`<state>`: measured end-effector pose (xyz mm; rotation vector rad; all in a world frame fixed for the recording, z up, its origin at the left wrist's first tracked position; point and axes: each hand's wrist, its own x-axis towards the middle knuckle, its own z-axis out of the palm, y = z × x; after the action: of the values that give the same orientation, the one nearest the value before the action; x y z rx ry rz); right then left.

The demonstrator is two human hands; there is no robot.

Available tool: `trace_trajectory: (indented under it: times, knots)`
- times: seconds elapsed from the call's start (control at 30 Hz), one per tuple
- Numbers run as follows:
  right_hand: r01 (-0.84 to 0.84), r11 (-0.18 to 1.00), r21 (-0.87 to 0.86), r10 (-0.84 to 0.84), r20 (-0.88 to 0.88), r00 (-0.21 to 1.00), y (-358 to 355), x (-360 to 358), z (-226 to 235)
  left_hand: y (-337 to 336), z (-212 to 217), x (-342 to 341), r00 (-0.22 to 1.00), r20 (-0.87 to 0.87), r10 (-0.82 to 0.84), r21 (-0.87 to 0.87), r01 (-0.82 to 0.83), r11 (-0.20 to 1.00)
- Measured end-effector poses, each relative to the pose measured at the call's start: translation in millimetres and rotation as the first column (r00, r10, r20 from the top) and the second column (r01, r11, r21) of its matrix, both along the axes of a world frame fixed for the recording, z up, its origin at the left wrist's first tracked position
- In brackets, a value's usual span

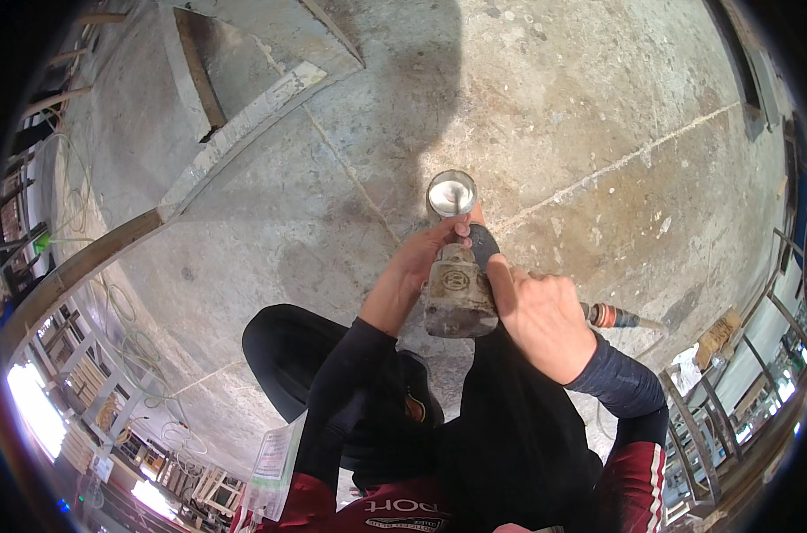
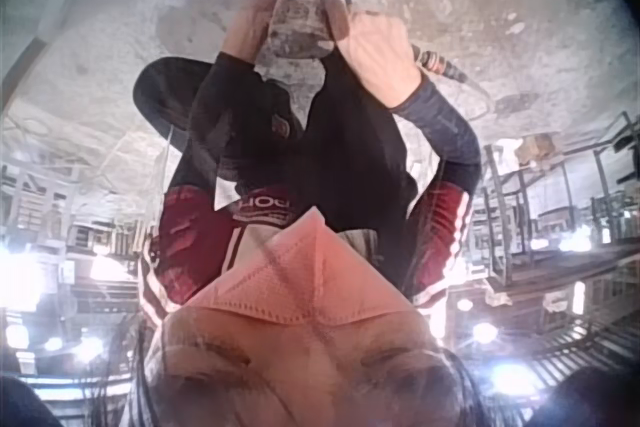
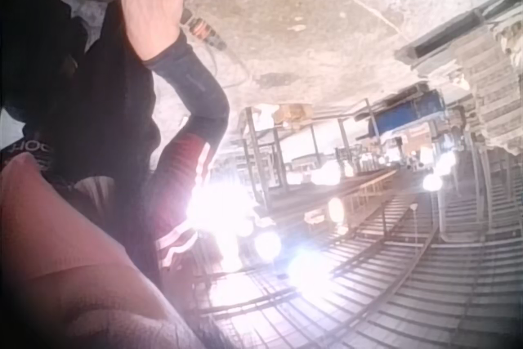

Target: The person mixes a yellow liquid in a container using a power drill, then applies the mixture into holes of small wooden blocks using a stick. The person handles wooden blocks, a container, a stick, and a power drill.

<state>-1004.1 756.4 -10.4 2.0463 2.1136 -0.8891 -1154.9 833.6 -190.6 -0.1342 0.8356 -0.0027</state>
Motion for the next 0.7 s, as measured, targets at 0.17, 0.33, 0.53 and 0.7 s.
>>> trace_trajectory:
  times: [0.17,0.33,0.53,0.7]
  knots:
    - [-0.01,1.0,0.018,0.01,0.01,1.0,-0.5,-0.3,2.5,1.4,2.8,-0.5,0.999,-0.028,0.021,-0.039,-0.022,0.999]
    - [0.039,0.995,0.09,-0.039,-0.008,0.999,-2.3,-3.8,-4.1,3.5,-3.4,-6.0,0.997,0.062,0.053,-0.055,-0.05,0.997]
    - [0.018,0.989,0.147,-0.017,-0.011,1.0,-1.2,-7.0,-7.0,9.0,-2.2,-6.0,0.997,0.031,0.071,-0.054,-0.069,0.996]
    - [-0.027,1.0,0.006,0.026,0.071,0.997,-2.2,-9.0,-4.4,0.8,-5.6,-7.5,0.999,0.054,-0.007,-0.001,0.007,1.0]
